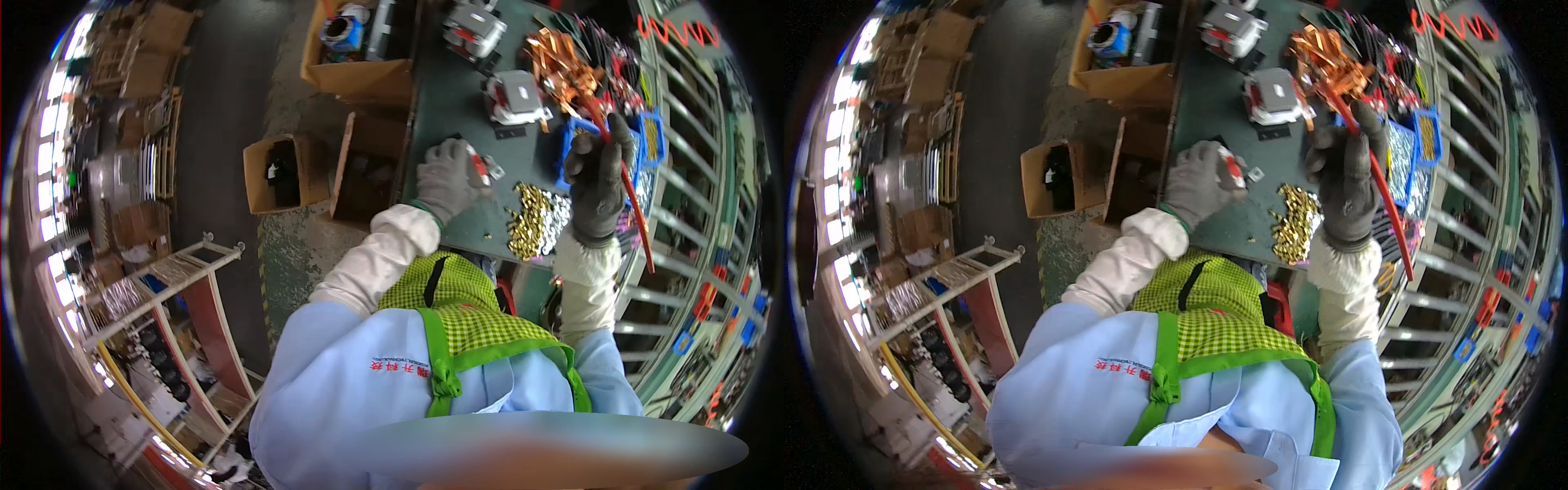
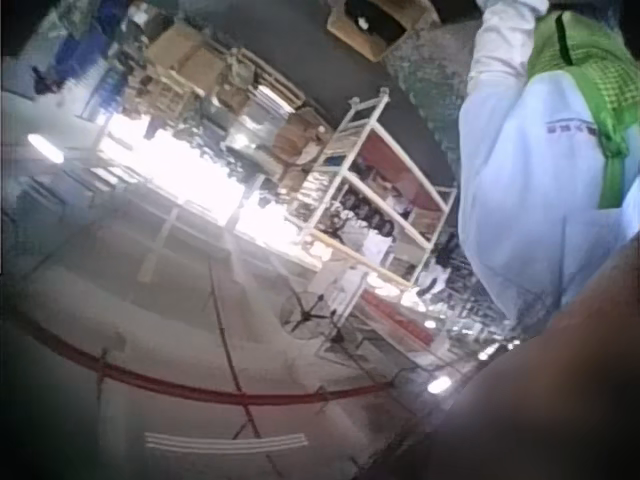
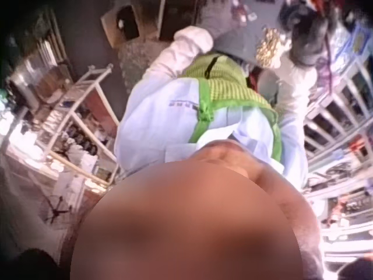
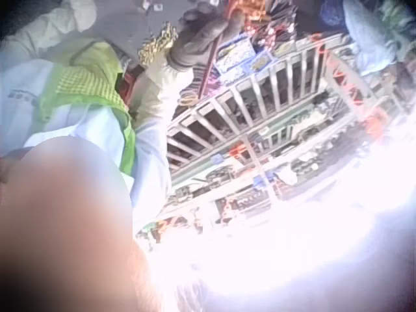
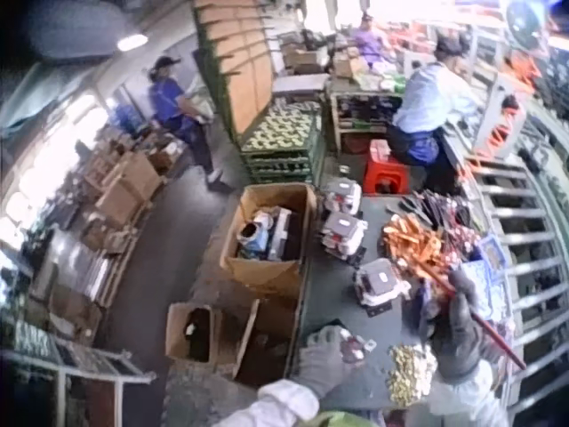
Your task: Assembling black plastic industrial components using a pneumatic screwdriver and organizing them into boxes.
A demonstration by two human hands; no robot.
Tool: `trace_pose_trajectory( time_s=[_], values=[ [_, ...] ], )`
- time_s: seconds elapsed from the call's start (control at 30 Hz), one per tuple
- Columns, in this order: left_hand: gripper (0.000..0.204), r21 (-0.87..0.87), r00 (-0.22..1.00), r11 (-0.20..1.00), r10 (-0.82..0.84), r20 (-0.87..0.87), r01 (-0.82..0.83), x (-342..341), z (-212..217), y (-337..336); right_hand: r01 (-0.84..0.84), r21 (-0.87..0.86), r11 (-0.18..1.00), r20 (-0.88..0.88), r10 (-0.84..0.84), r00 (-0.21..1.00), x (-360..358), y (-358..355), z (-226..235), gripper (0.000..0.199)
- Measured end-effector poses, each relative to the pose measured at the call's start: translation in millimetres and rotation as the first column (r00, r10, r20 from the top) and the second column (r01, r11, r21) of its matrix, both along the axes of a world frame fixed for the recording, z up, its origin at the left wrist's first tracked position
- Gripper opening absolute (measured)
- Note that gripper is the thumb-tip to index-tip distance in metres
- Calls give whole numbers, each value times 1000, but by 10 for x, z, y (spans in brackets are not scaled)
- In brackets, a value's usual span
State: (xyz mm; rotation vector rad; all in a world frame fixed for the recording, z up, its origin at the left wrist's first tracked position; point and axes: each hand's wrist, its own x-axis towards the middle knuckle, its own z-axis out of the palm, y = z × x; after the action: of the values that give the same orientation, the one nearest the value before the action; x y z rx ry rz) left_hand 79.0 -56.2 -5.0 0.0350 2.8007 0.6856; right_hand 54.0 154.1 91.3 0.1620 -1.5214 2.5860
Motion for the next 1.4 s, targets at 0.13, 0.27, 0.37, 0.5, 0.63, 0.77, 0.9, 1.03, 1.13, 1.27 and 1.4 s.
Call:
trace_pose_trajectory(
  time_s=[0.13, 0.27, 0.37, 0.5, 0.63, 0.77, 0.9, 1.03, 1.13, 1.27, 1.4],
  values=[
    [91, 90, 998, 994, -52, -22, 54, 38, -26, -140, -42, 414, 909, -196, 134, 971, -667, -725, 361, 36],
    [93, 256, 979, 964, -20, -204, 73, 163, -117, -487, 261, 816, 515, -506, 421, 753, -1538, -1621, 313, 44],
    [82, 490, 957, 868, 76, -280, 75, 382, -223, -940, 513, 775, 369, -631, 487, 604, -2066, -2301, -116, 39],
    [75, 466, 982, 884, 114, -149, -32, 700, -439, -1567, 421, 837, 351, -548, 540, 639, -2682, -3139, -1082, 34],
    [68, 510, 978, 847, 201, -48, -149, 995, -700, -1981, 301, 938, 172, -346, 525, 778, -3096, -3565, -1959, 41],
    [60, 446, 952, 846, 298, 61, -294, 1190, -875, -2135, 250, 967, 42, -237, 503, 831, -3296, -3728, -2434, 42],
    [58, 526, 939, 781, 317, 132, -338, 1237, -971, -2215, 232, 972, -49, -175, 511, 842, -3413, -3821, -2657, 39],
    [54, 531, 944, 780, 282, 174, -331, 1162, -997, -2194, 171, 896, -411, 120, 592, 797, -3500, -3916, -2669, 40],
    [47, 622, 975, 750, 171, 145, -224, 898, -1028, -2178, 15, 882, -472, 279, 545, 790, -3363, -3896, -2433, 49],
    [48, 575, 996, 816, 87, -18, -60, 445, -901, -2195, -169, 838, -518, 471, 532, 704, -2795, -3561, -1552, 54],
    [50, 590, 998, 805, -34, -58, 61, -175, -842, -2161, -111, 952, -286, 289, 708, 644, -2469, -2580, -588, 49]
  ],
)
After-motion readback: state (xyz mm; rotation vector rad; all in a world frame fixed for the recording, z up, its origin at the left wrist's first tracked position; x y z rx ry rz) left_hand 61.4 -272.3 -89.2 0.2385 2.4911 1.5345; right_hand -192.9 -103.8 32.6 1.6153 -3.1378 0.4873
